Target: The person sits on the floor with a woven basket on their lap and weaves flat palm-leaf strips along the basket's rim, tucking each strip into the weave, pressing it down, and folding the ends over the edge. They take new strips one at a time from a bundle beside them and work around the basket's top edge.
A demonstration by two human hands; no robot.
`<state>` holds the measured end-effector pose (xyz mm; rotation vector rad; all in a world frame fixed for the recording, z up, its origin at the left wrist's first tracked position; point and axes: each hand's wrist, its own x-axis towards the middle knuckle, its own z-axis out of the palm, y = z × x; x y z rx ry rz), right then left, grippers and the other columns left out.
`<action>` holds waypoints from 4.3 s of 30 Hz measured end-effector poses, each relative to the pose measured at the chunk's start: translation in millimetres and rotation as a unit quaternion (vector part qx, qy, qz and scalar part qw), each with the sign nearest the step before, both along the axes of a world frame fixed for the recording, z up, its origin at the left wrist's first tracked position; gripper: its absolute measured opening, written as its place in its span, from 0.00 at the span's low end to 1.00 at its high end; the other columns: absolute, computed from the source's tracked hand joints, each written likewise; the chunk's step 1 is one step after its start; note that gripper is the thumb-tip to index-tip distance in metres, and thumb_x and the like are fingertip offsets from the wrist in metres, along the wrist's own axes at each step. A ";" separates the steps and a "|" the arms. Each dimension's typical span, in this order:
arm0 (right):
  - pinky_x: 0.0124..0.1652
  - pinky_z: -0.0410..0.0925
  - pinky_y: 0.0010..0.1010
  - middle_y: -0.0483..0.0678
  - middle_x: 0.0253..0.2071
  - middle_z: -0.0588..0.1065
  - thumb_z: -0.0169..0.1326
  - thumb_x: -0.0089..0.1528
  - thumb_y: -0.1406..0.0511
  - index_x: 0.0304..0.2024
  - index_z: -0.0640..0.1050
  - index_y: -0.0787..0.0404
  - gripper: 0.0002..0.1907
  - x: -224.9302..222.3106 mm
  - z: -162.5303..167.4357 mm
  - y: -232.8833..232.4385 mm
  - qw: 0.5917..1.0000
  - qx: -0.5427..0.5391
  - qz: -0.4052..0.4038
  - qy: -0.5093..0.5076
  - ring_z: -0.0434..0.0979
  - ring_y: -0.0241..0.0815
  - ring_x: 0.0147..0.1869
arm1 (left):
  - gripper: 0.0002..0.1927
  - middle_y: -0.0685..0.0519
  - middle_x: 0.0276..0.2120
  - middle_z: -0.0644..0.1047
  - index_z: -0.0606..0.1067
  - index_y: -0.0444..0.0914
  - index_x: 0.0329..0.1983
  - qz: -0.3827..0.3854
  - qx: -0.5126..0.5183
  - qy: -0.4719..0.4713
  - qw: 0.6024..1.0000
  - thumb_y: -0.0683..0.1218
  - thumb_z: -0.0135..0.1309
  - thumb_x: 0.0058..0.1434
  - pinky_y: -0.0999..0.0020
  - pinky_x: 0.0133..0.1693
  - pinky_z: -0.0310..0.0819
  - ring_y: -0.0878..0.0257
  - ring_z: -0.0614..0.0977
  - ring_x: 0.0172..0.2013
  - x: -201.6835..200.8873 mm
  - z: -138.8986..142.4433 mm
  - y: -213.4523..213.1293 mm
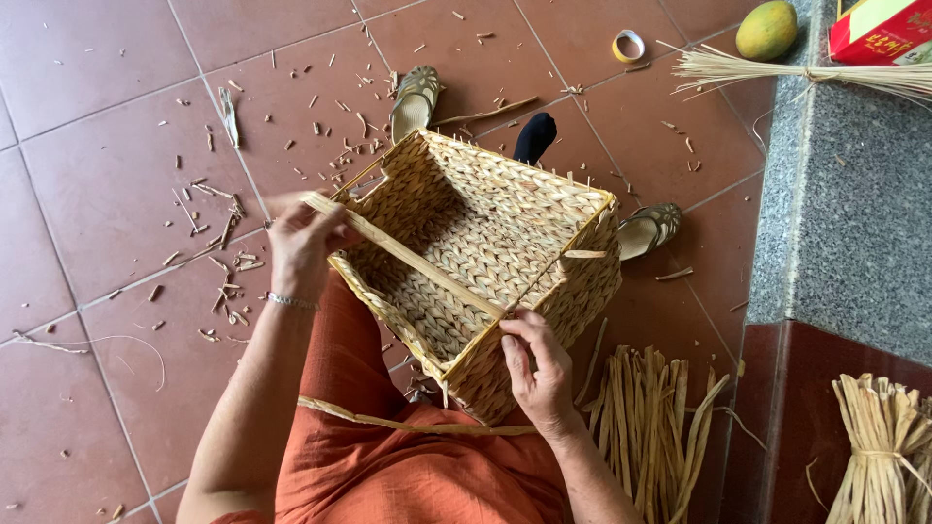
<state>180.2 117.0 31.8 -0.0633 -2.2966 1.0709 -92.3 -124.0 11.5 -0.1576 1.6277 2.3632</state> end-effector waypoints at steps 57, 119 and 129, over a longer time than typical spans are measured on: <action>0.52 0.79 0.35 0.53 0.57 0.77 0.51 0.58 0.81 0.53 0.76 0.61 0.22 3.9 36.9 -0.7 0.992 0.112 -0.025 -0.058 0.83 0.51 0.56 | 0.15 0.50 0.38 0.81 0.73 0.35 0.43 -0.435 0.096 -0.111 0.888 0.38 0.66 0.55 0.66 0.45 0.84 0.61 0.85 0.40 97.6 -6.1 110.3; 0.26 0.72 0.30 0.55 0.34 0.77 0.52 0.50 0.76 0.26 0.71 0.61 0.06 306.7 -123.8 75.9 0.792 -0.195 -0.106 -0.569 0.73 0.40 0.27 | 0.16 0.51 0.43 0.83 0.79 0.36 0.53 -0.516 -0.043 0.055 0.854 0.40 0.54 0.62 0.69 0.47 0.81 0.65 0.83 0.42 106.9 39.6 88.3; 0.35 0.74 0.31 0.54 0.42 0.79 0.52 0.59 0.70 0.45 0.74 0.63 0.10 267.3 -93.4 49.8 0.792 -0.058 -0.070 -0.604 0.77 0.39 0.39 | 0.15 0.54 0.33 0.84 0.83 0.38 0.43 -0.446 -0.176 0.229 0.847 0.53 0.60 0.63 0.72 0.34 0.81 0.69 0.84 0.30 121.4 62.2 95.6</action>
